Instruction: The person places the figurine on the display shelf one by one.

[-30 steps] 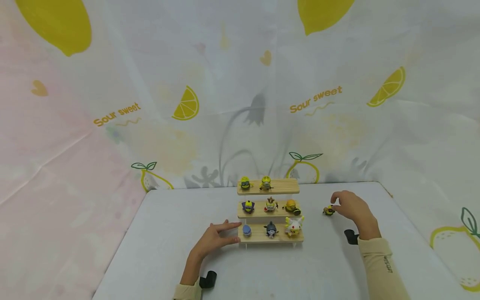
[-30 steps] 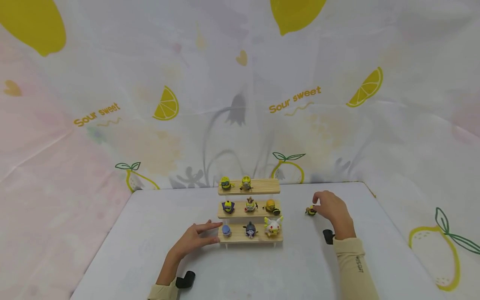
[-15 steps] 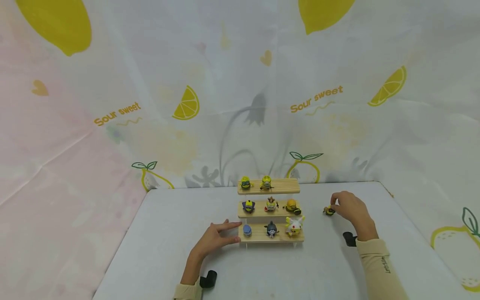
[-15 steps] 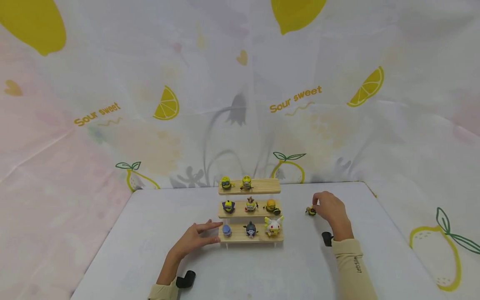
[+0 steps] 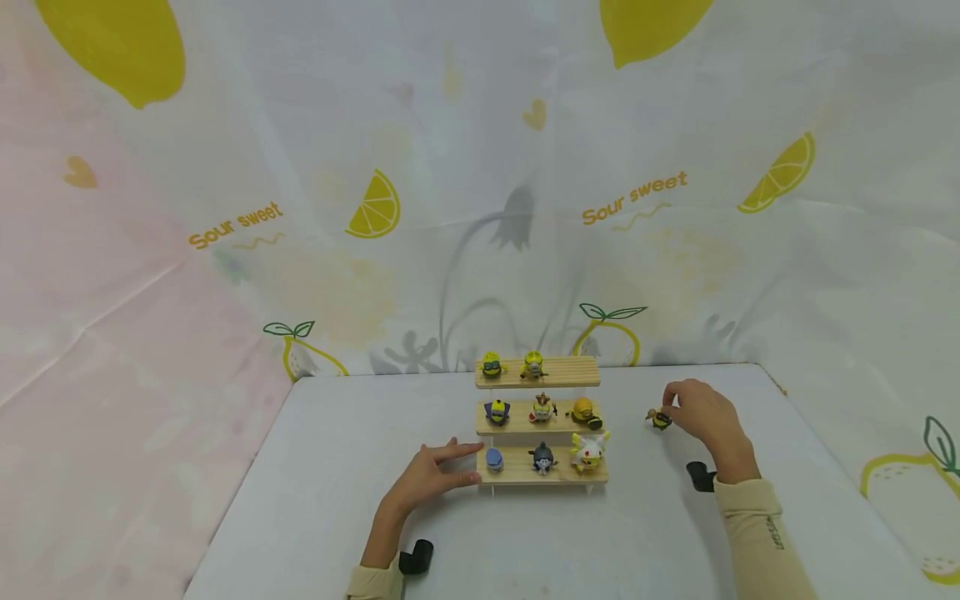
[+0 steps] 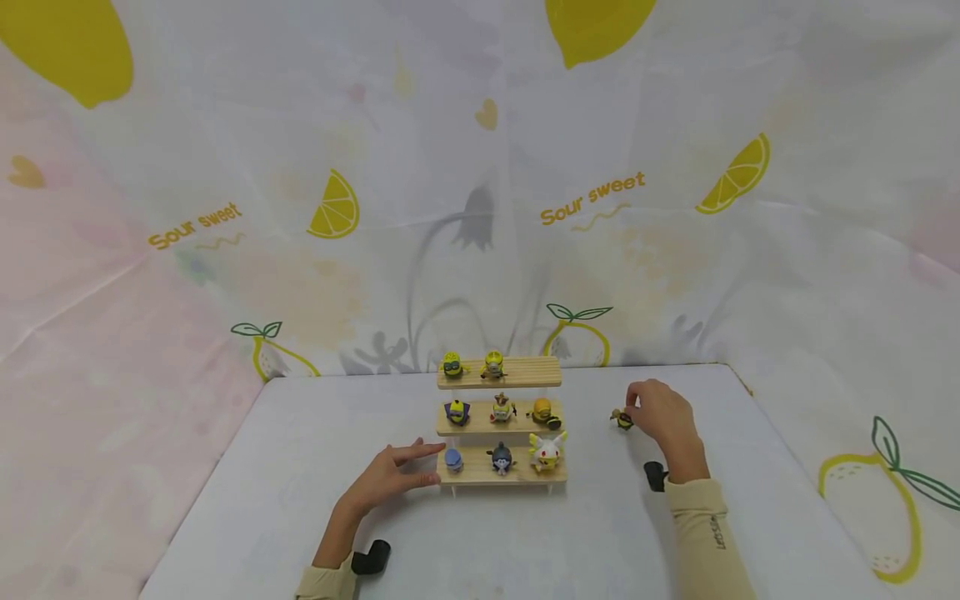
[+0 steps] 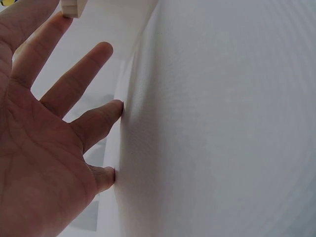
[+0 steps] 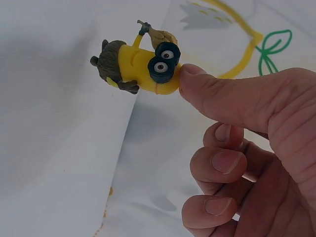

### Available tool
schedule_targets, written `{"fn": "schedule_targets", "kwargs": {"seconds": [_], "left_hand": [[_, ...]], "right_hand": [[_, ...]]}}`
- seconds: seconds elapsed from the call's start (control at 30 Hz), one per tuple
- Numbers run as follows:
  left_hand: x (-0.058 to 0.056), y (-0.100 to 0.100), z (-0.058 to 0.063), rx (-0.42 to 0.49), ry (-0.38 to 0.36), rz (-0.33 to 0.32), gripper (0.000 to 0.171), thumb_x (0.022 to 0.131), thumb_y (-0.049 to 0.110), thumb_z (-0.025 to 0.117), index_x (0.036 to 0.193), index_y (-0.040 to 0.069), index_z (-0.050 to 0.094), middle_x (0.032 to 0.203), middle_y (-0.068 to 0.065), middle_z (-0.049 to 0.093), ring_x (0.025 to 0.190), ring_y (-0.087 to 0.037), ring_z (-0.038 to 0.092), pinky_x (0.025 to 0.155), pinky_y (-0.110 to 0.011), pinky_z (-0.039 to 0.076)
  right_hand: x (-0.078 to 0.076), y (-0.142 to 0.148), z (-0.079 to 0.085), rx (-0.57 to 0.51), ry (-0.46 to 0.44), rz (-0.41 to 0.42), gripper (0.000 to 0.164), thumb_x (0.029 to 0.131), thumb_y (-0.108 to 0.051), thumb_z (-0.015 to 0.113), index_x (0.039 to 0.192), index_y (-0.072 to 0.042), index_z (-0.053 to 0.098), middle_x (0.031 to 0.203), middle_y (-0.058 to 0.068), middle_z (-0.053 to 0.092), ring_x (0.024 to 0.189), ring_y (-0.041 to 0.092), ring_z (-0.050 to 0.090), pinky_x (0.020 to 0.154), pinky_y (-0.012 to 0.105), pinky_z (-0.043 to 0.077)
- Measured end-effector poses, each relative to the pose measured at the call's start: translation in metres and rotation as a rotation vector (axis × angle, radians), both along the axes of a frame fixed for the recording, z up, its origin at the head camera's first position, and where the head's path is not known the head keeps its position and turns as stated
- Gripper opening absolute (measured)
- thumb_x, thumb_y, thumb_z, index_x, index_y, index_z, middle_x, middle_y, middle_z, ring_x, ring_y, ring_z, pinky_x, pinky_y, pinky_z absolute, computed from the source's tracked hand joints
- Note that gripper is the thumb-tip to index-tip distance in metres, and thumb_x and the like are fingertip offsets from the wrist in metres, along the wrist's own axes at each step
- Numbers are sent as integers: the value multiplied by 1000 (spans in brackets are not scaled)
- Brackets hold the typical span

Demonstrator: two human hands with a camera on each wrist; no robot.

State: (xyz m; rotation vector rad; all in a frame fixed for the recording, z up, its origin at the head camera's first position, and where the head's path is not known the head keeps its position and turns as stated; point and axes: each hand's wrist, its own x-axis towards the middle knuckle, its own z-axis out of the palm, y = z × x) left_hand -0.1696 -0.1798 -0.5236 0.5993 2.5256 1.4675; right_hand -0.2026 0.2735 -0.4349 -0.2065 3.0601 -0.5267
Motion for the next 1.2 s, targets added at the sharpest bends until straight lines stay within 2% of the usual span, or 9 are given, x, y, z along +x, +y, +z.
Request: {"fn": "schedule_targets", "kwargs": {"seconds": [0.3,0.67,0.93,1.2], "left_hand": [[-1,0,-1,8,-1,-1,46,82,37,81,126,29,70,126,1,65,136,-37,40,106,-74,-5],[0,0,-1,7,-9,-5,46,82,37,81,126,28,70,127,1,65,137,-37,40,107,-73,-6],[0,0,0,-1,5,1,46,81,38,81,125,28,70,126,0,65,136,-36,41,107,-73,-5],[1,1,1,-6,5,5,47,81,38,81,125,28,70,127,-1,65,136,-37,40,108,-72,-5]], "right_hand": [[8,-6,20,-37,75,-2,6,89,-13,69,87,-7,70,68,3,50,59,18,47,50,33,38],[14,-16,47,-38,184,-2,6,89,-11,68,91,-6,69,76,5,55,63,20,49,53,35,40],[16,-26,71,-57,266,11,5,90,-12,68,92,-8,70,87,9,61,75,25,57,58,42,47],[15,-40,88,-62,302,48,6,92,-11,67,94,-6,68,81,6,56,66,20,50,57,37,42]]}}
